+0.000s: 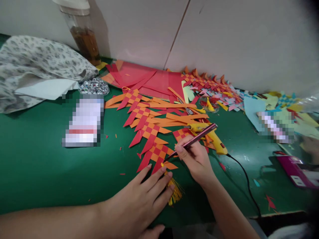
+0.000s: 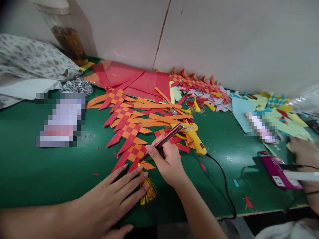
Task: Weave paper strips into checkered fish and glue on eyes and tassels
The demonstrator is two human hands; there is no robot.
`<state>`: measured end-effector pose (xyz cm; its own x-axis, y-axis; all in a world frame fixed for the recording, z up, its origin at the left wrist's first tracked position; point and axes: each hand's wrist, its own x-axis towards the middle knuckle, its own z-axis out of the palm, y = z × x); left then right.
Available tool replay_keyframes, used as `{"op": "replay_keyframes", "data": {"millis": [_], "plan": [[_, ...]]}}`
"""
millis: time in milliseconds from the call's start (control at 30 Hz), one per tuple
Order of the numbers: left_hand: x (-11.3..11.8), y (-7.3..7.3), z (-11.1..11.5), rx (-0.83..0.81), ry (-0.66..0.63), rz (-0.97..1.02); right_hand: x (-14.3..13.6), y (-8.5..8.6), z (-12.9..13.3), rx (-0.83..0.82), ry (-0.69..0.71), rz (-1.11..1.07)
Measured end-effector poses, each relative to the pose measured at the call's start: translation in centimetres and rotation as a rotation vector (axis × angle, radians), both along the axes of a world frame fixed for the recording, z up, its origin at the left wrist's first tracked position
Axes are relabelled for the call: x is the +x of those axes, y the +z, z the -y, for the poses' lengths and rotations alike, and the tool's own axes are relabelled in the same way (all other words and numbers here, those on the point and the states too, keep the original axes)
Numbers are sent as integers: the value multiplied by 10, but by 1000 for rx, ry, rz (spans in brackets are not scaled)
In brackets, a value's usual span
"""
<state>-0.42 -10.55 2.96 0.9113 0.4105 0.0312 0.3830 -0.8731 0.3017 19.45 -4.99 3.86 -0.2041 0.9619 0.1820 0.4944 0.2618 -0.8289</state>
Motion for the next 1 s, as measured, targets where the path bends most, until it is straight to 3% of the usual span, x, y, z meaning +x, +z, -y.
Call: {"op": "replay_keyframes", "data": {"millis": [767,1000], "plan": [[0,-2,2,9,10,13,2,-4,2,34,56,-9],[0,-3,1,6,9,21,5,-4,3,56,-4,-110]]}}
